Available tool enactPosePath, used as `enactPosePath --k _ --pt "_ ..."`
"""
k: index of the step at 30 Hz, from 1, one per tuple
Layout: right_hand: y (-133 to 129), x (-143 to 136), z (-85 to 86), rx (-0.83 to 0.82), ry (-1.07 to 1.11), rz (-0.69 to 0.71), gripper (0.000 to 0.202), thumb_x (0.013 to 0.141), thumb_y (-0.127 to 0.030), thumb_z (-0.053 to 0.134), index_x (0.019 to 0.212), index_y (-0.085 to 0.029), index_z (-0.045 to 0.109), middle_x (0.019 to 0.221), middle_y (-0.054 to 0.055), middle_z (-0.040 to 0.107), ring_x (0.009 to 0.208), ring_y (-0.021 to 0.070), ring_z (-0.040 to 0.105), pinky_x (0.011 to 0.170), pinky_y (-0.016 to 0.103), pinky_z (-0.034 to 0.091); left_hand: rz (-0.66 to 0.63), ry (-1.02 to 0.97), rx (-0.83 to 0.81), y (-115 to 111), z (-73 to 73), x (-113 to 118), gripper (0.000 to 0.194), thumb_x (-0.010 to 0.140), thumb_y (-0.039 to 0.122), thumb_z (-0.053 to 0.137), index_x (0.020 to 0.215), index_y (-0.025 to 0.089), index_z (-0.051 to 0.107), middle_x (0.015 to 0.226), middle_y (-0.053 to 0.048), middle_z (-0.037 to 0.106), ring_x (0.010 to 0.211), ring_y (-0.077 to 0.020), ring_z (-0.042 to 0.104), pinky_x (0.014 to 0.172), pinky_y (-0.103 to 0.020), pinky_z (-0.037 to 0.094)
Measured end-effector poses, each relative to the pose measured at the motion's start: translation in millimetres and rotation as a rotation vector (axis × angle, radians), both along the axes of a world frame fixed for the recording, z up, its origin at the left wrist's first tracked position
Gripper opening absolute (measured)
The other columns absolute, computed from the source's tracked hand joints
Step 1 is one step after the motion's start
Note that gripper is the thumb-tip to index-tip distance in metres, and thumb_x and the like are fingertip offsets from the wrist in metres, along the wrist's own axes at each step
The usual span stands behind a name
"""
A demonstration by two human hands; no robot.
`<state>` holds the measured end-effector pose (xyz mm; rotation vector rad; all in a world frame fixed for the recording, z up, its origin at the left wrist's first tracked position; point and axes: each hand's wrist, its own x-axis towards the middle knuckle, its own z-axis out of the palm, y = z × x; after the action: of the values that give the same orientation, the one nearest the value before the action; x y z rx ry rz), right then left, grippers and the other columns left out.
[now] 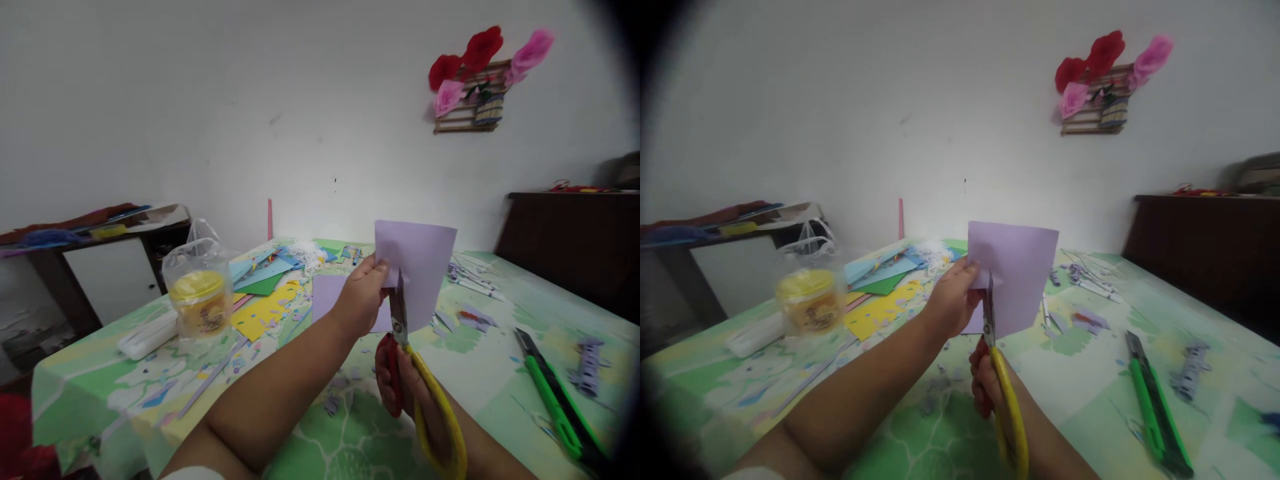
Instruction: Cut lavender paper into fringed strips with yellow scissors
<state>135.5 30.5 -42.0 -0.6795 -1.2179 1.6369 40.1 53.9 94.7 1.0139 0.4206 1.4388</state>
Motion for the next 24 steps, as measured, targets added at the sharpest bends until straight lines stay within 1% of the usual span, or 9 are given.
enactPosePath --k 3,5,9,13,15,18,22,24 --pt "-3.5 -0.2 2.8 0.033 -0.005 -0.025 0.053 0.064 -0.073 0.061 0.076 -0.025 0.042 0.055 -0.010 0.043 0.032 0.0055 0.038 0.031 0.020 0.030 -0.011 -0.023 0.002 0.6 -2.5 2.3 0.006 0.081 0.017 0.055 0.083 0.016 0.061 0.075 -0.001 0.062 0.070 -0.0113 0.056 0.075 -0.027 0.042" --pt "-3.2 0.0 2.2 0.050 -0.019 -0.031 0.051 0.067 -0.072 0.059 0.076 -0.024 0.041 0.053 -0.011 0.041 0.031 0.0051 0.037 0.031 0.019 0.030 -0.007 0.000 0.020 1.9 -4.0 2.6 0.007 0.081 0.018 0.054 0.084 0.017 0.061 0.075 -0.001 0.062 0.069 -0.0113 0.055 0.075 -0.027 0.041" --pt "0.6 2.2 -3.4 0.063 -0.067 -0.021 0.054 0.064 -0.074 0.059 0.076 -0.024 0.043 0.053 -0.009 0.045 0.030 0.0059 0.038 0.029 0.020 0.028 0.050 0.122 0.068 7.1 -5.9 -2.5 0.011 0.082 0.025 0.055 0.087 0.018 0.061 0.075 -0.001 0.063 0.072 -0.0137 0.056 0.075 -0.029 0.042" --pt "0.6 4.7 -7.3 0.078 -0.104 -0.021 0.053 0.068 -0.073 0.055 0.081 -0.022 0.046 0.050 -0.009 0.046 0.031 0.0071 0.041 0.030 0.020 0.029 0.106 0.185 0.138 10.6 -7.9 -9.0 0.012 0.084 0.028 0.054 0.088 0.019 0.061 0.081 -0.001 0.065 0.082 -0.0150 0.057 0.081 -0.029 0.041" --pt "0.5 4.7 -8.0 0.084 -0.109 -0.024 0.053 0.069 -0.073 0.055 0.080 -0.022 0.045 0.048 -0.009 0.045 0.030 0.0070 0.040 0.030 0.020 0.027 0.110 0.208 0.150 10.5 -9.3 -9.6 0.012 0.084 0.028 0.053 0.088 0.020 0.061 0.082 -0.001 0.065 0.084 -0.0153 0.057 0.083 -0.029 0.040" --pt "2.4 3.7 -9.5 0.091 -0.110 -0.030 0.053 0.067 -0.073 0.056 0.079 -0.023 0.043 0.051 -0.009 0.047 0.030 0.0070 0.040 0.030 0.020 0.028 0.086 0.227 0.152 9.4 -11.6 -7.4 0.013 0.085 0.029 0.052 0.087 0.019 0.061 0.082 -0.001 0.065 0.083 -0.0155 0.057 0.082 -0.030 0.041" --pt "5.5 3.0 -12.1 0.095 -0.108 -0.034 0.053 0.065 -0.074 0.057 0.076 -0.024 0.041 0.045 -0.010 0.043 0.027 0.0079 0.038 0.028 0.021 0.026 0.076 0.186 0.140 10.3 -12.9 -3.9 0.012 0.083 0.028 0.054 0.089 0.020 0.060 0.084 -0.002 0.066 0.090 -0.0173 0.058 0.085 -0.031 0.040" --pt "4.8 3.3 -11.8 0.098 -0.102 -0.035 0.052 0.066 -0.073 0.057 0.077 -0.024 0.043 0.044 -0.010 0.043 0.028 0.0090 0.039 0.029 0.022 0.027 0.073 0.170 0.128 11.7 -13.0 -3.2 0.013 0.082 0.028 0.055 0.091 0.020 0.060 0.084 -0.001 0.066 0.089 -0.0174 0.058 0.086 -0.031 0.041"
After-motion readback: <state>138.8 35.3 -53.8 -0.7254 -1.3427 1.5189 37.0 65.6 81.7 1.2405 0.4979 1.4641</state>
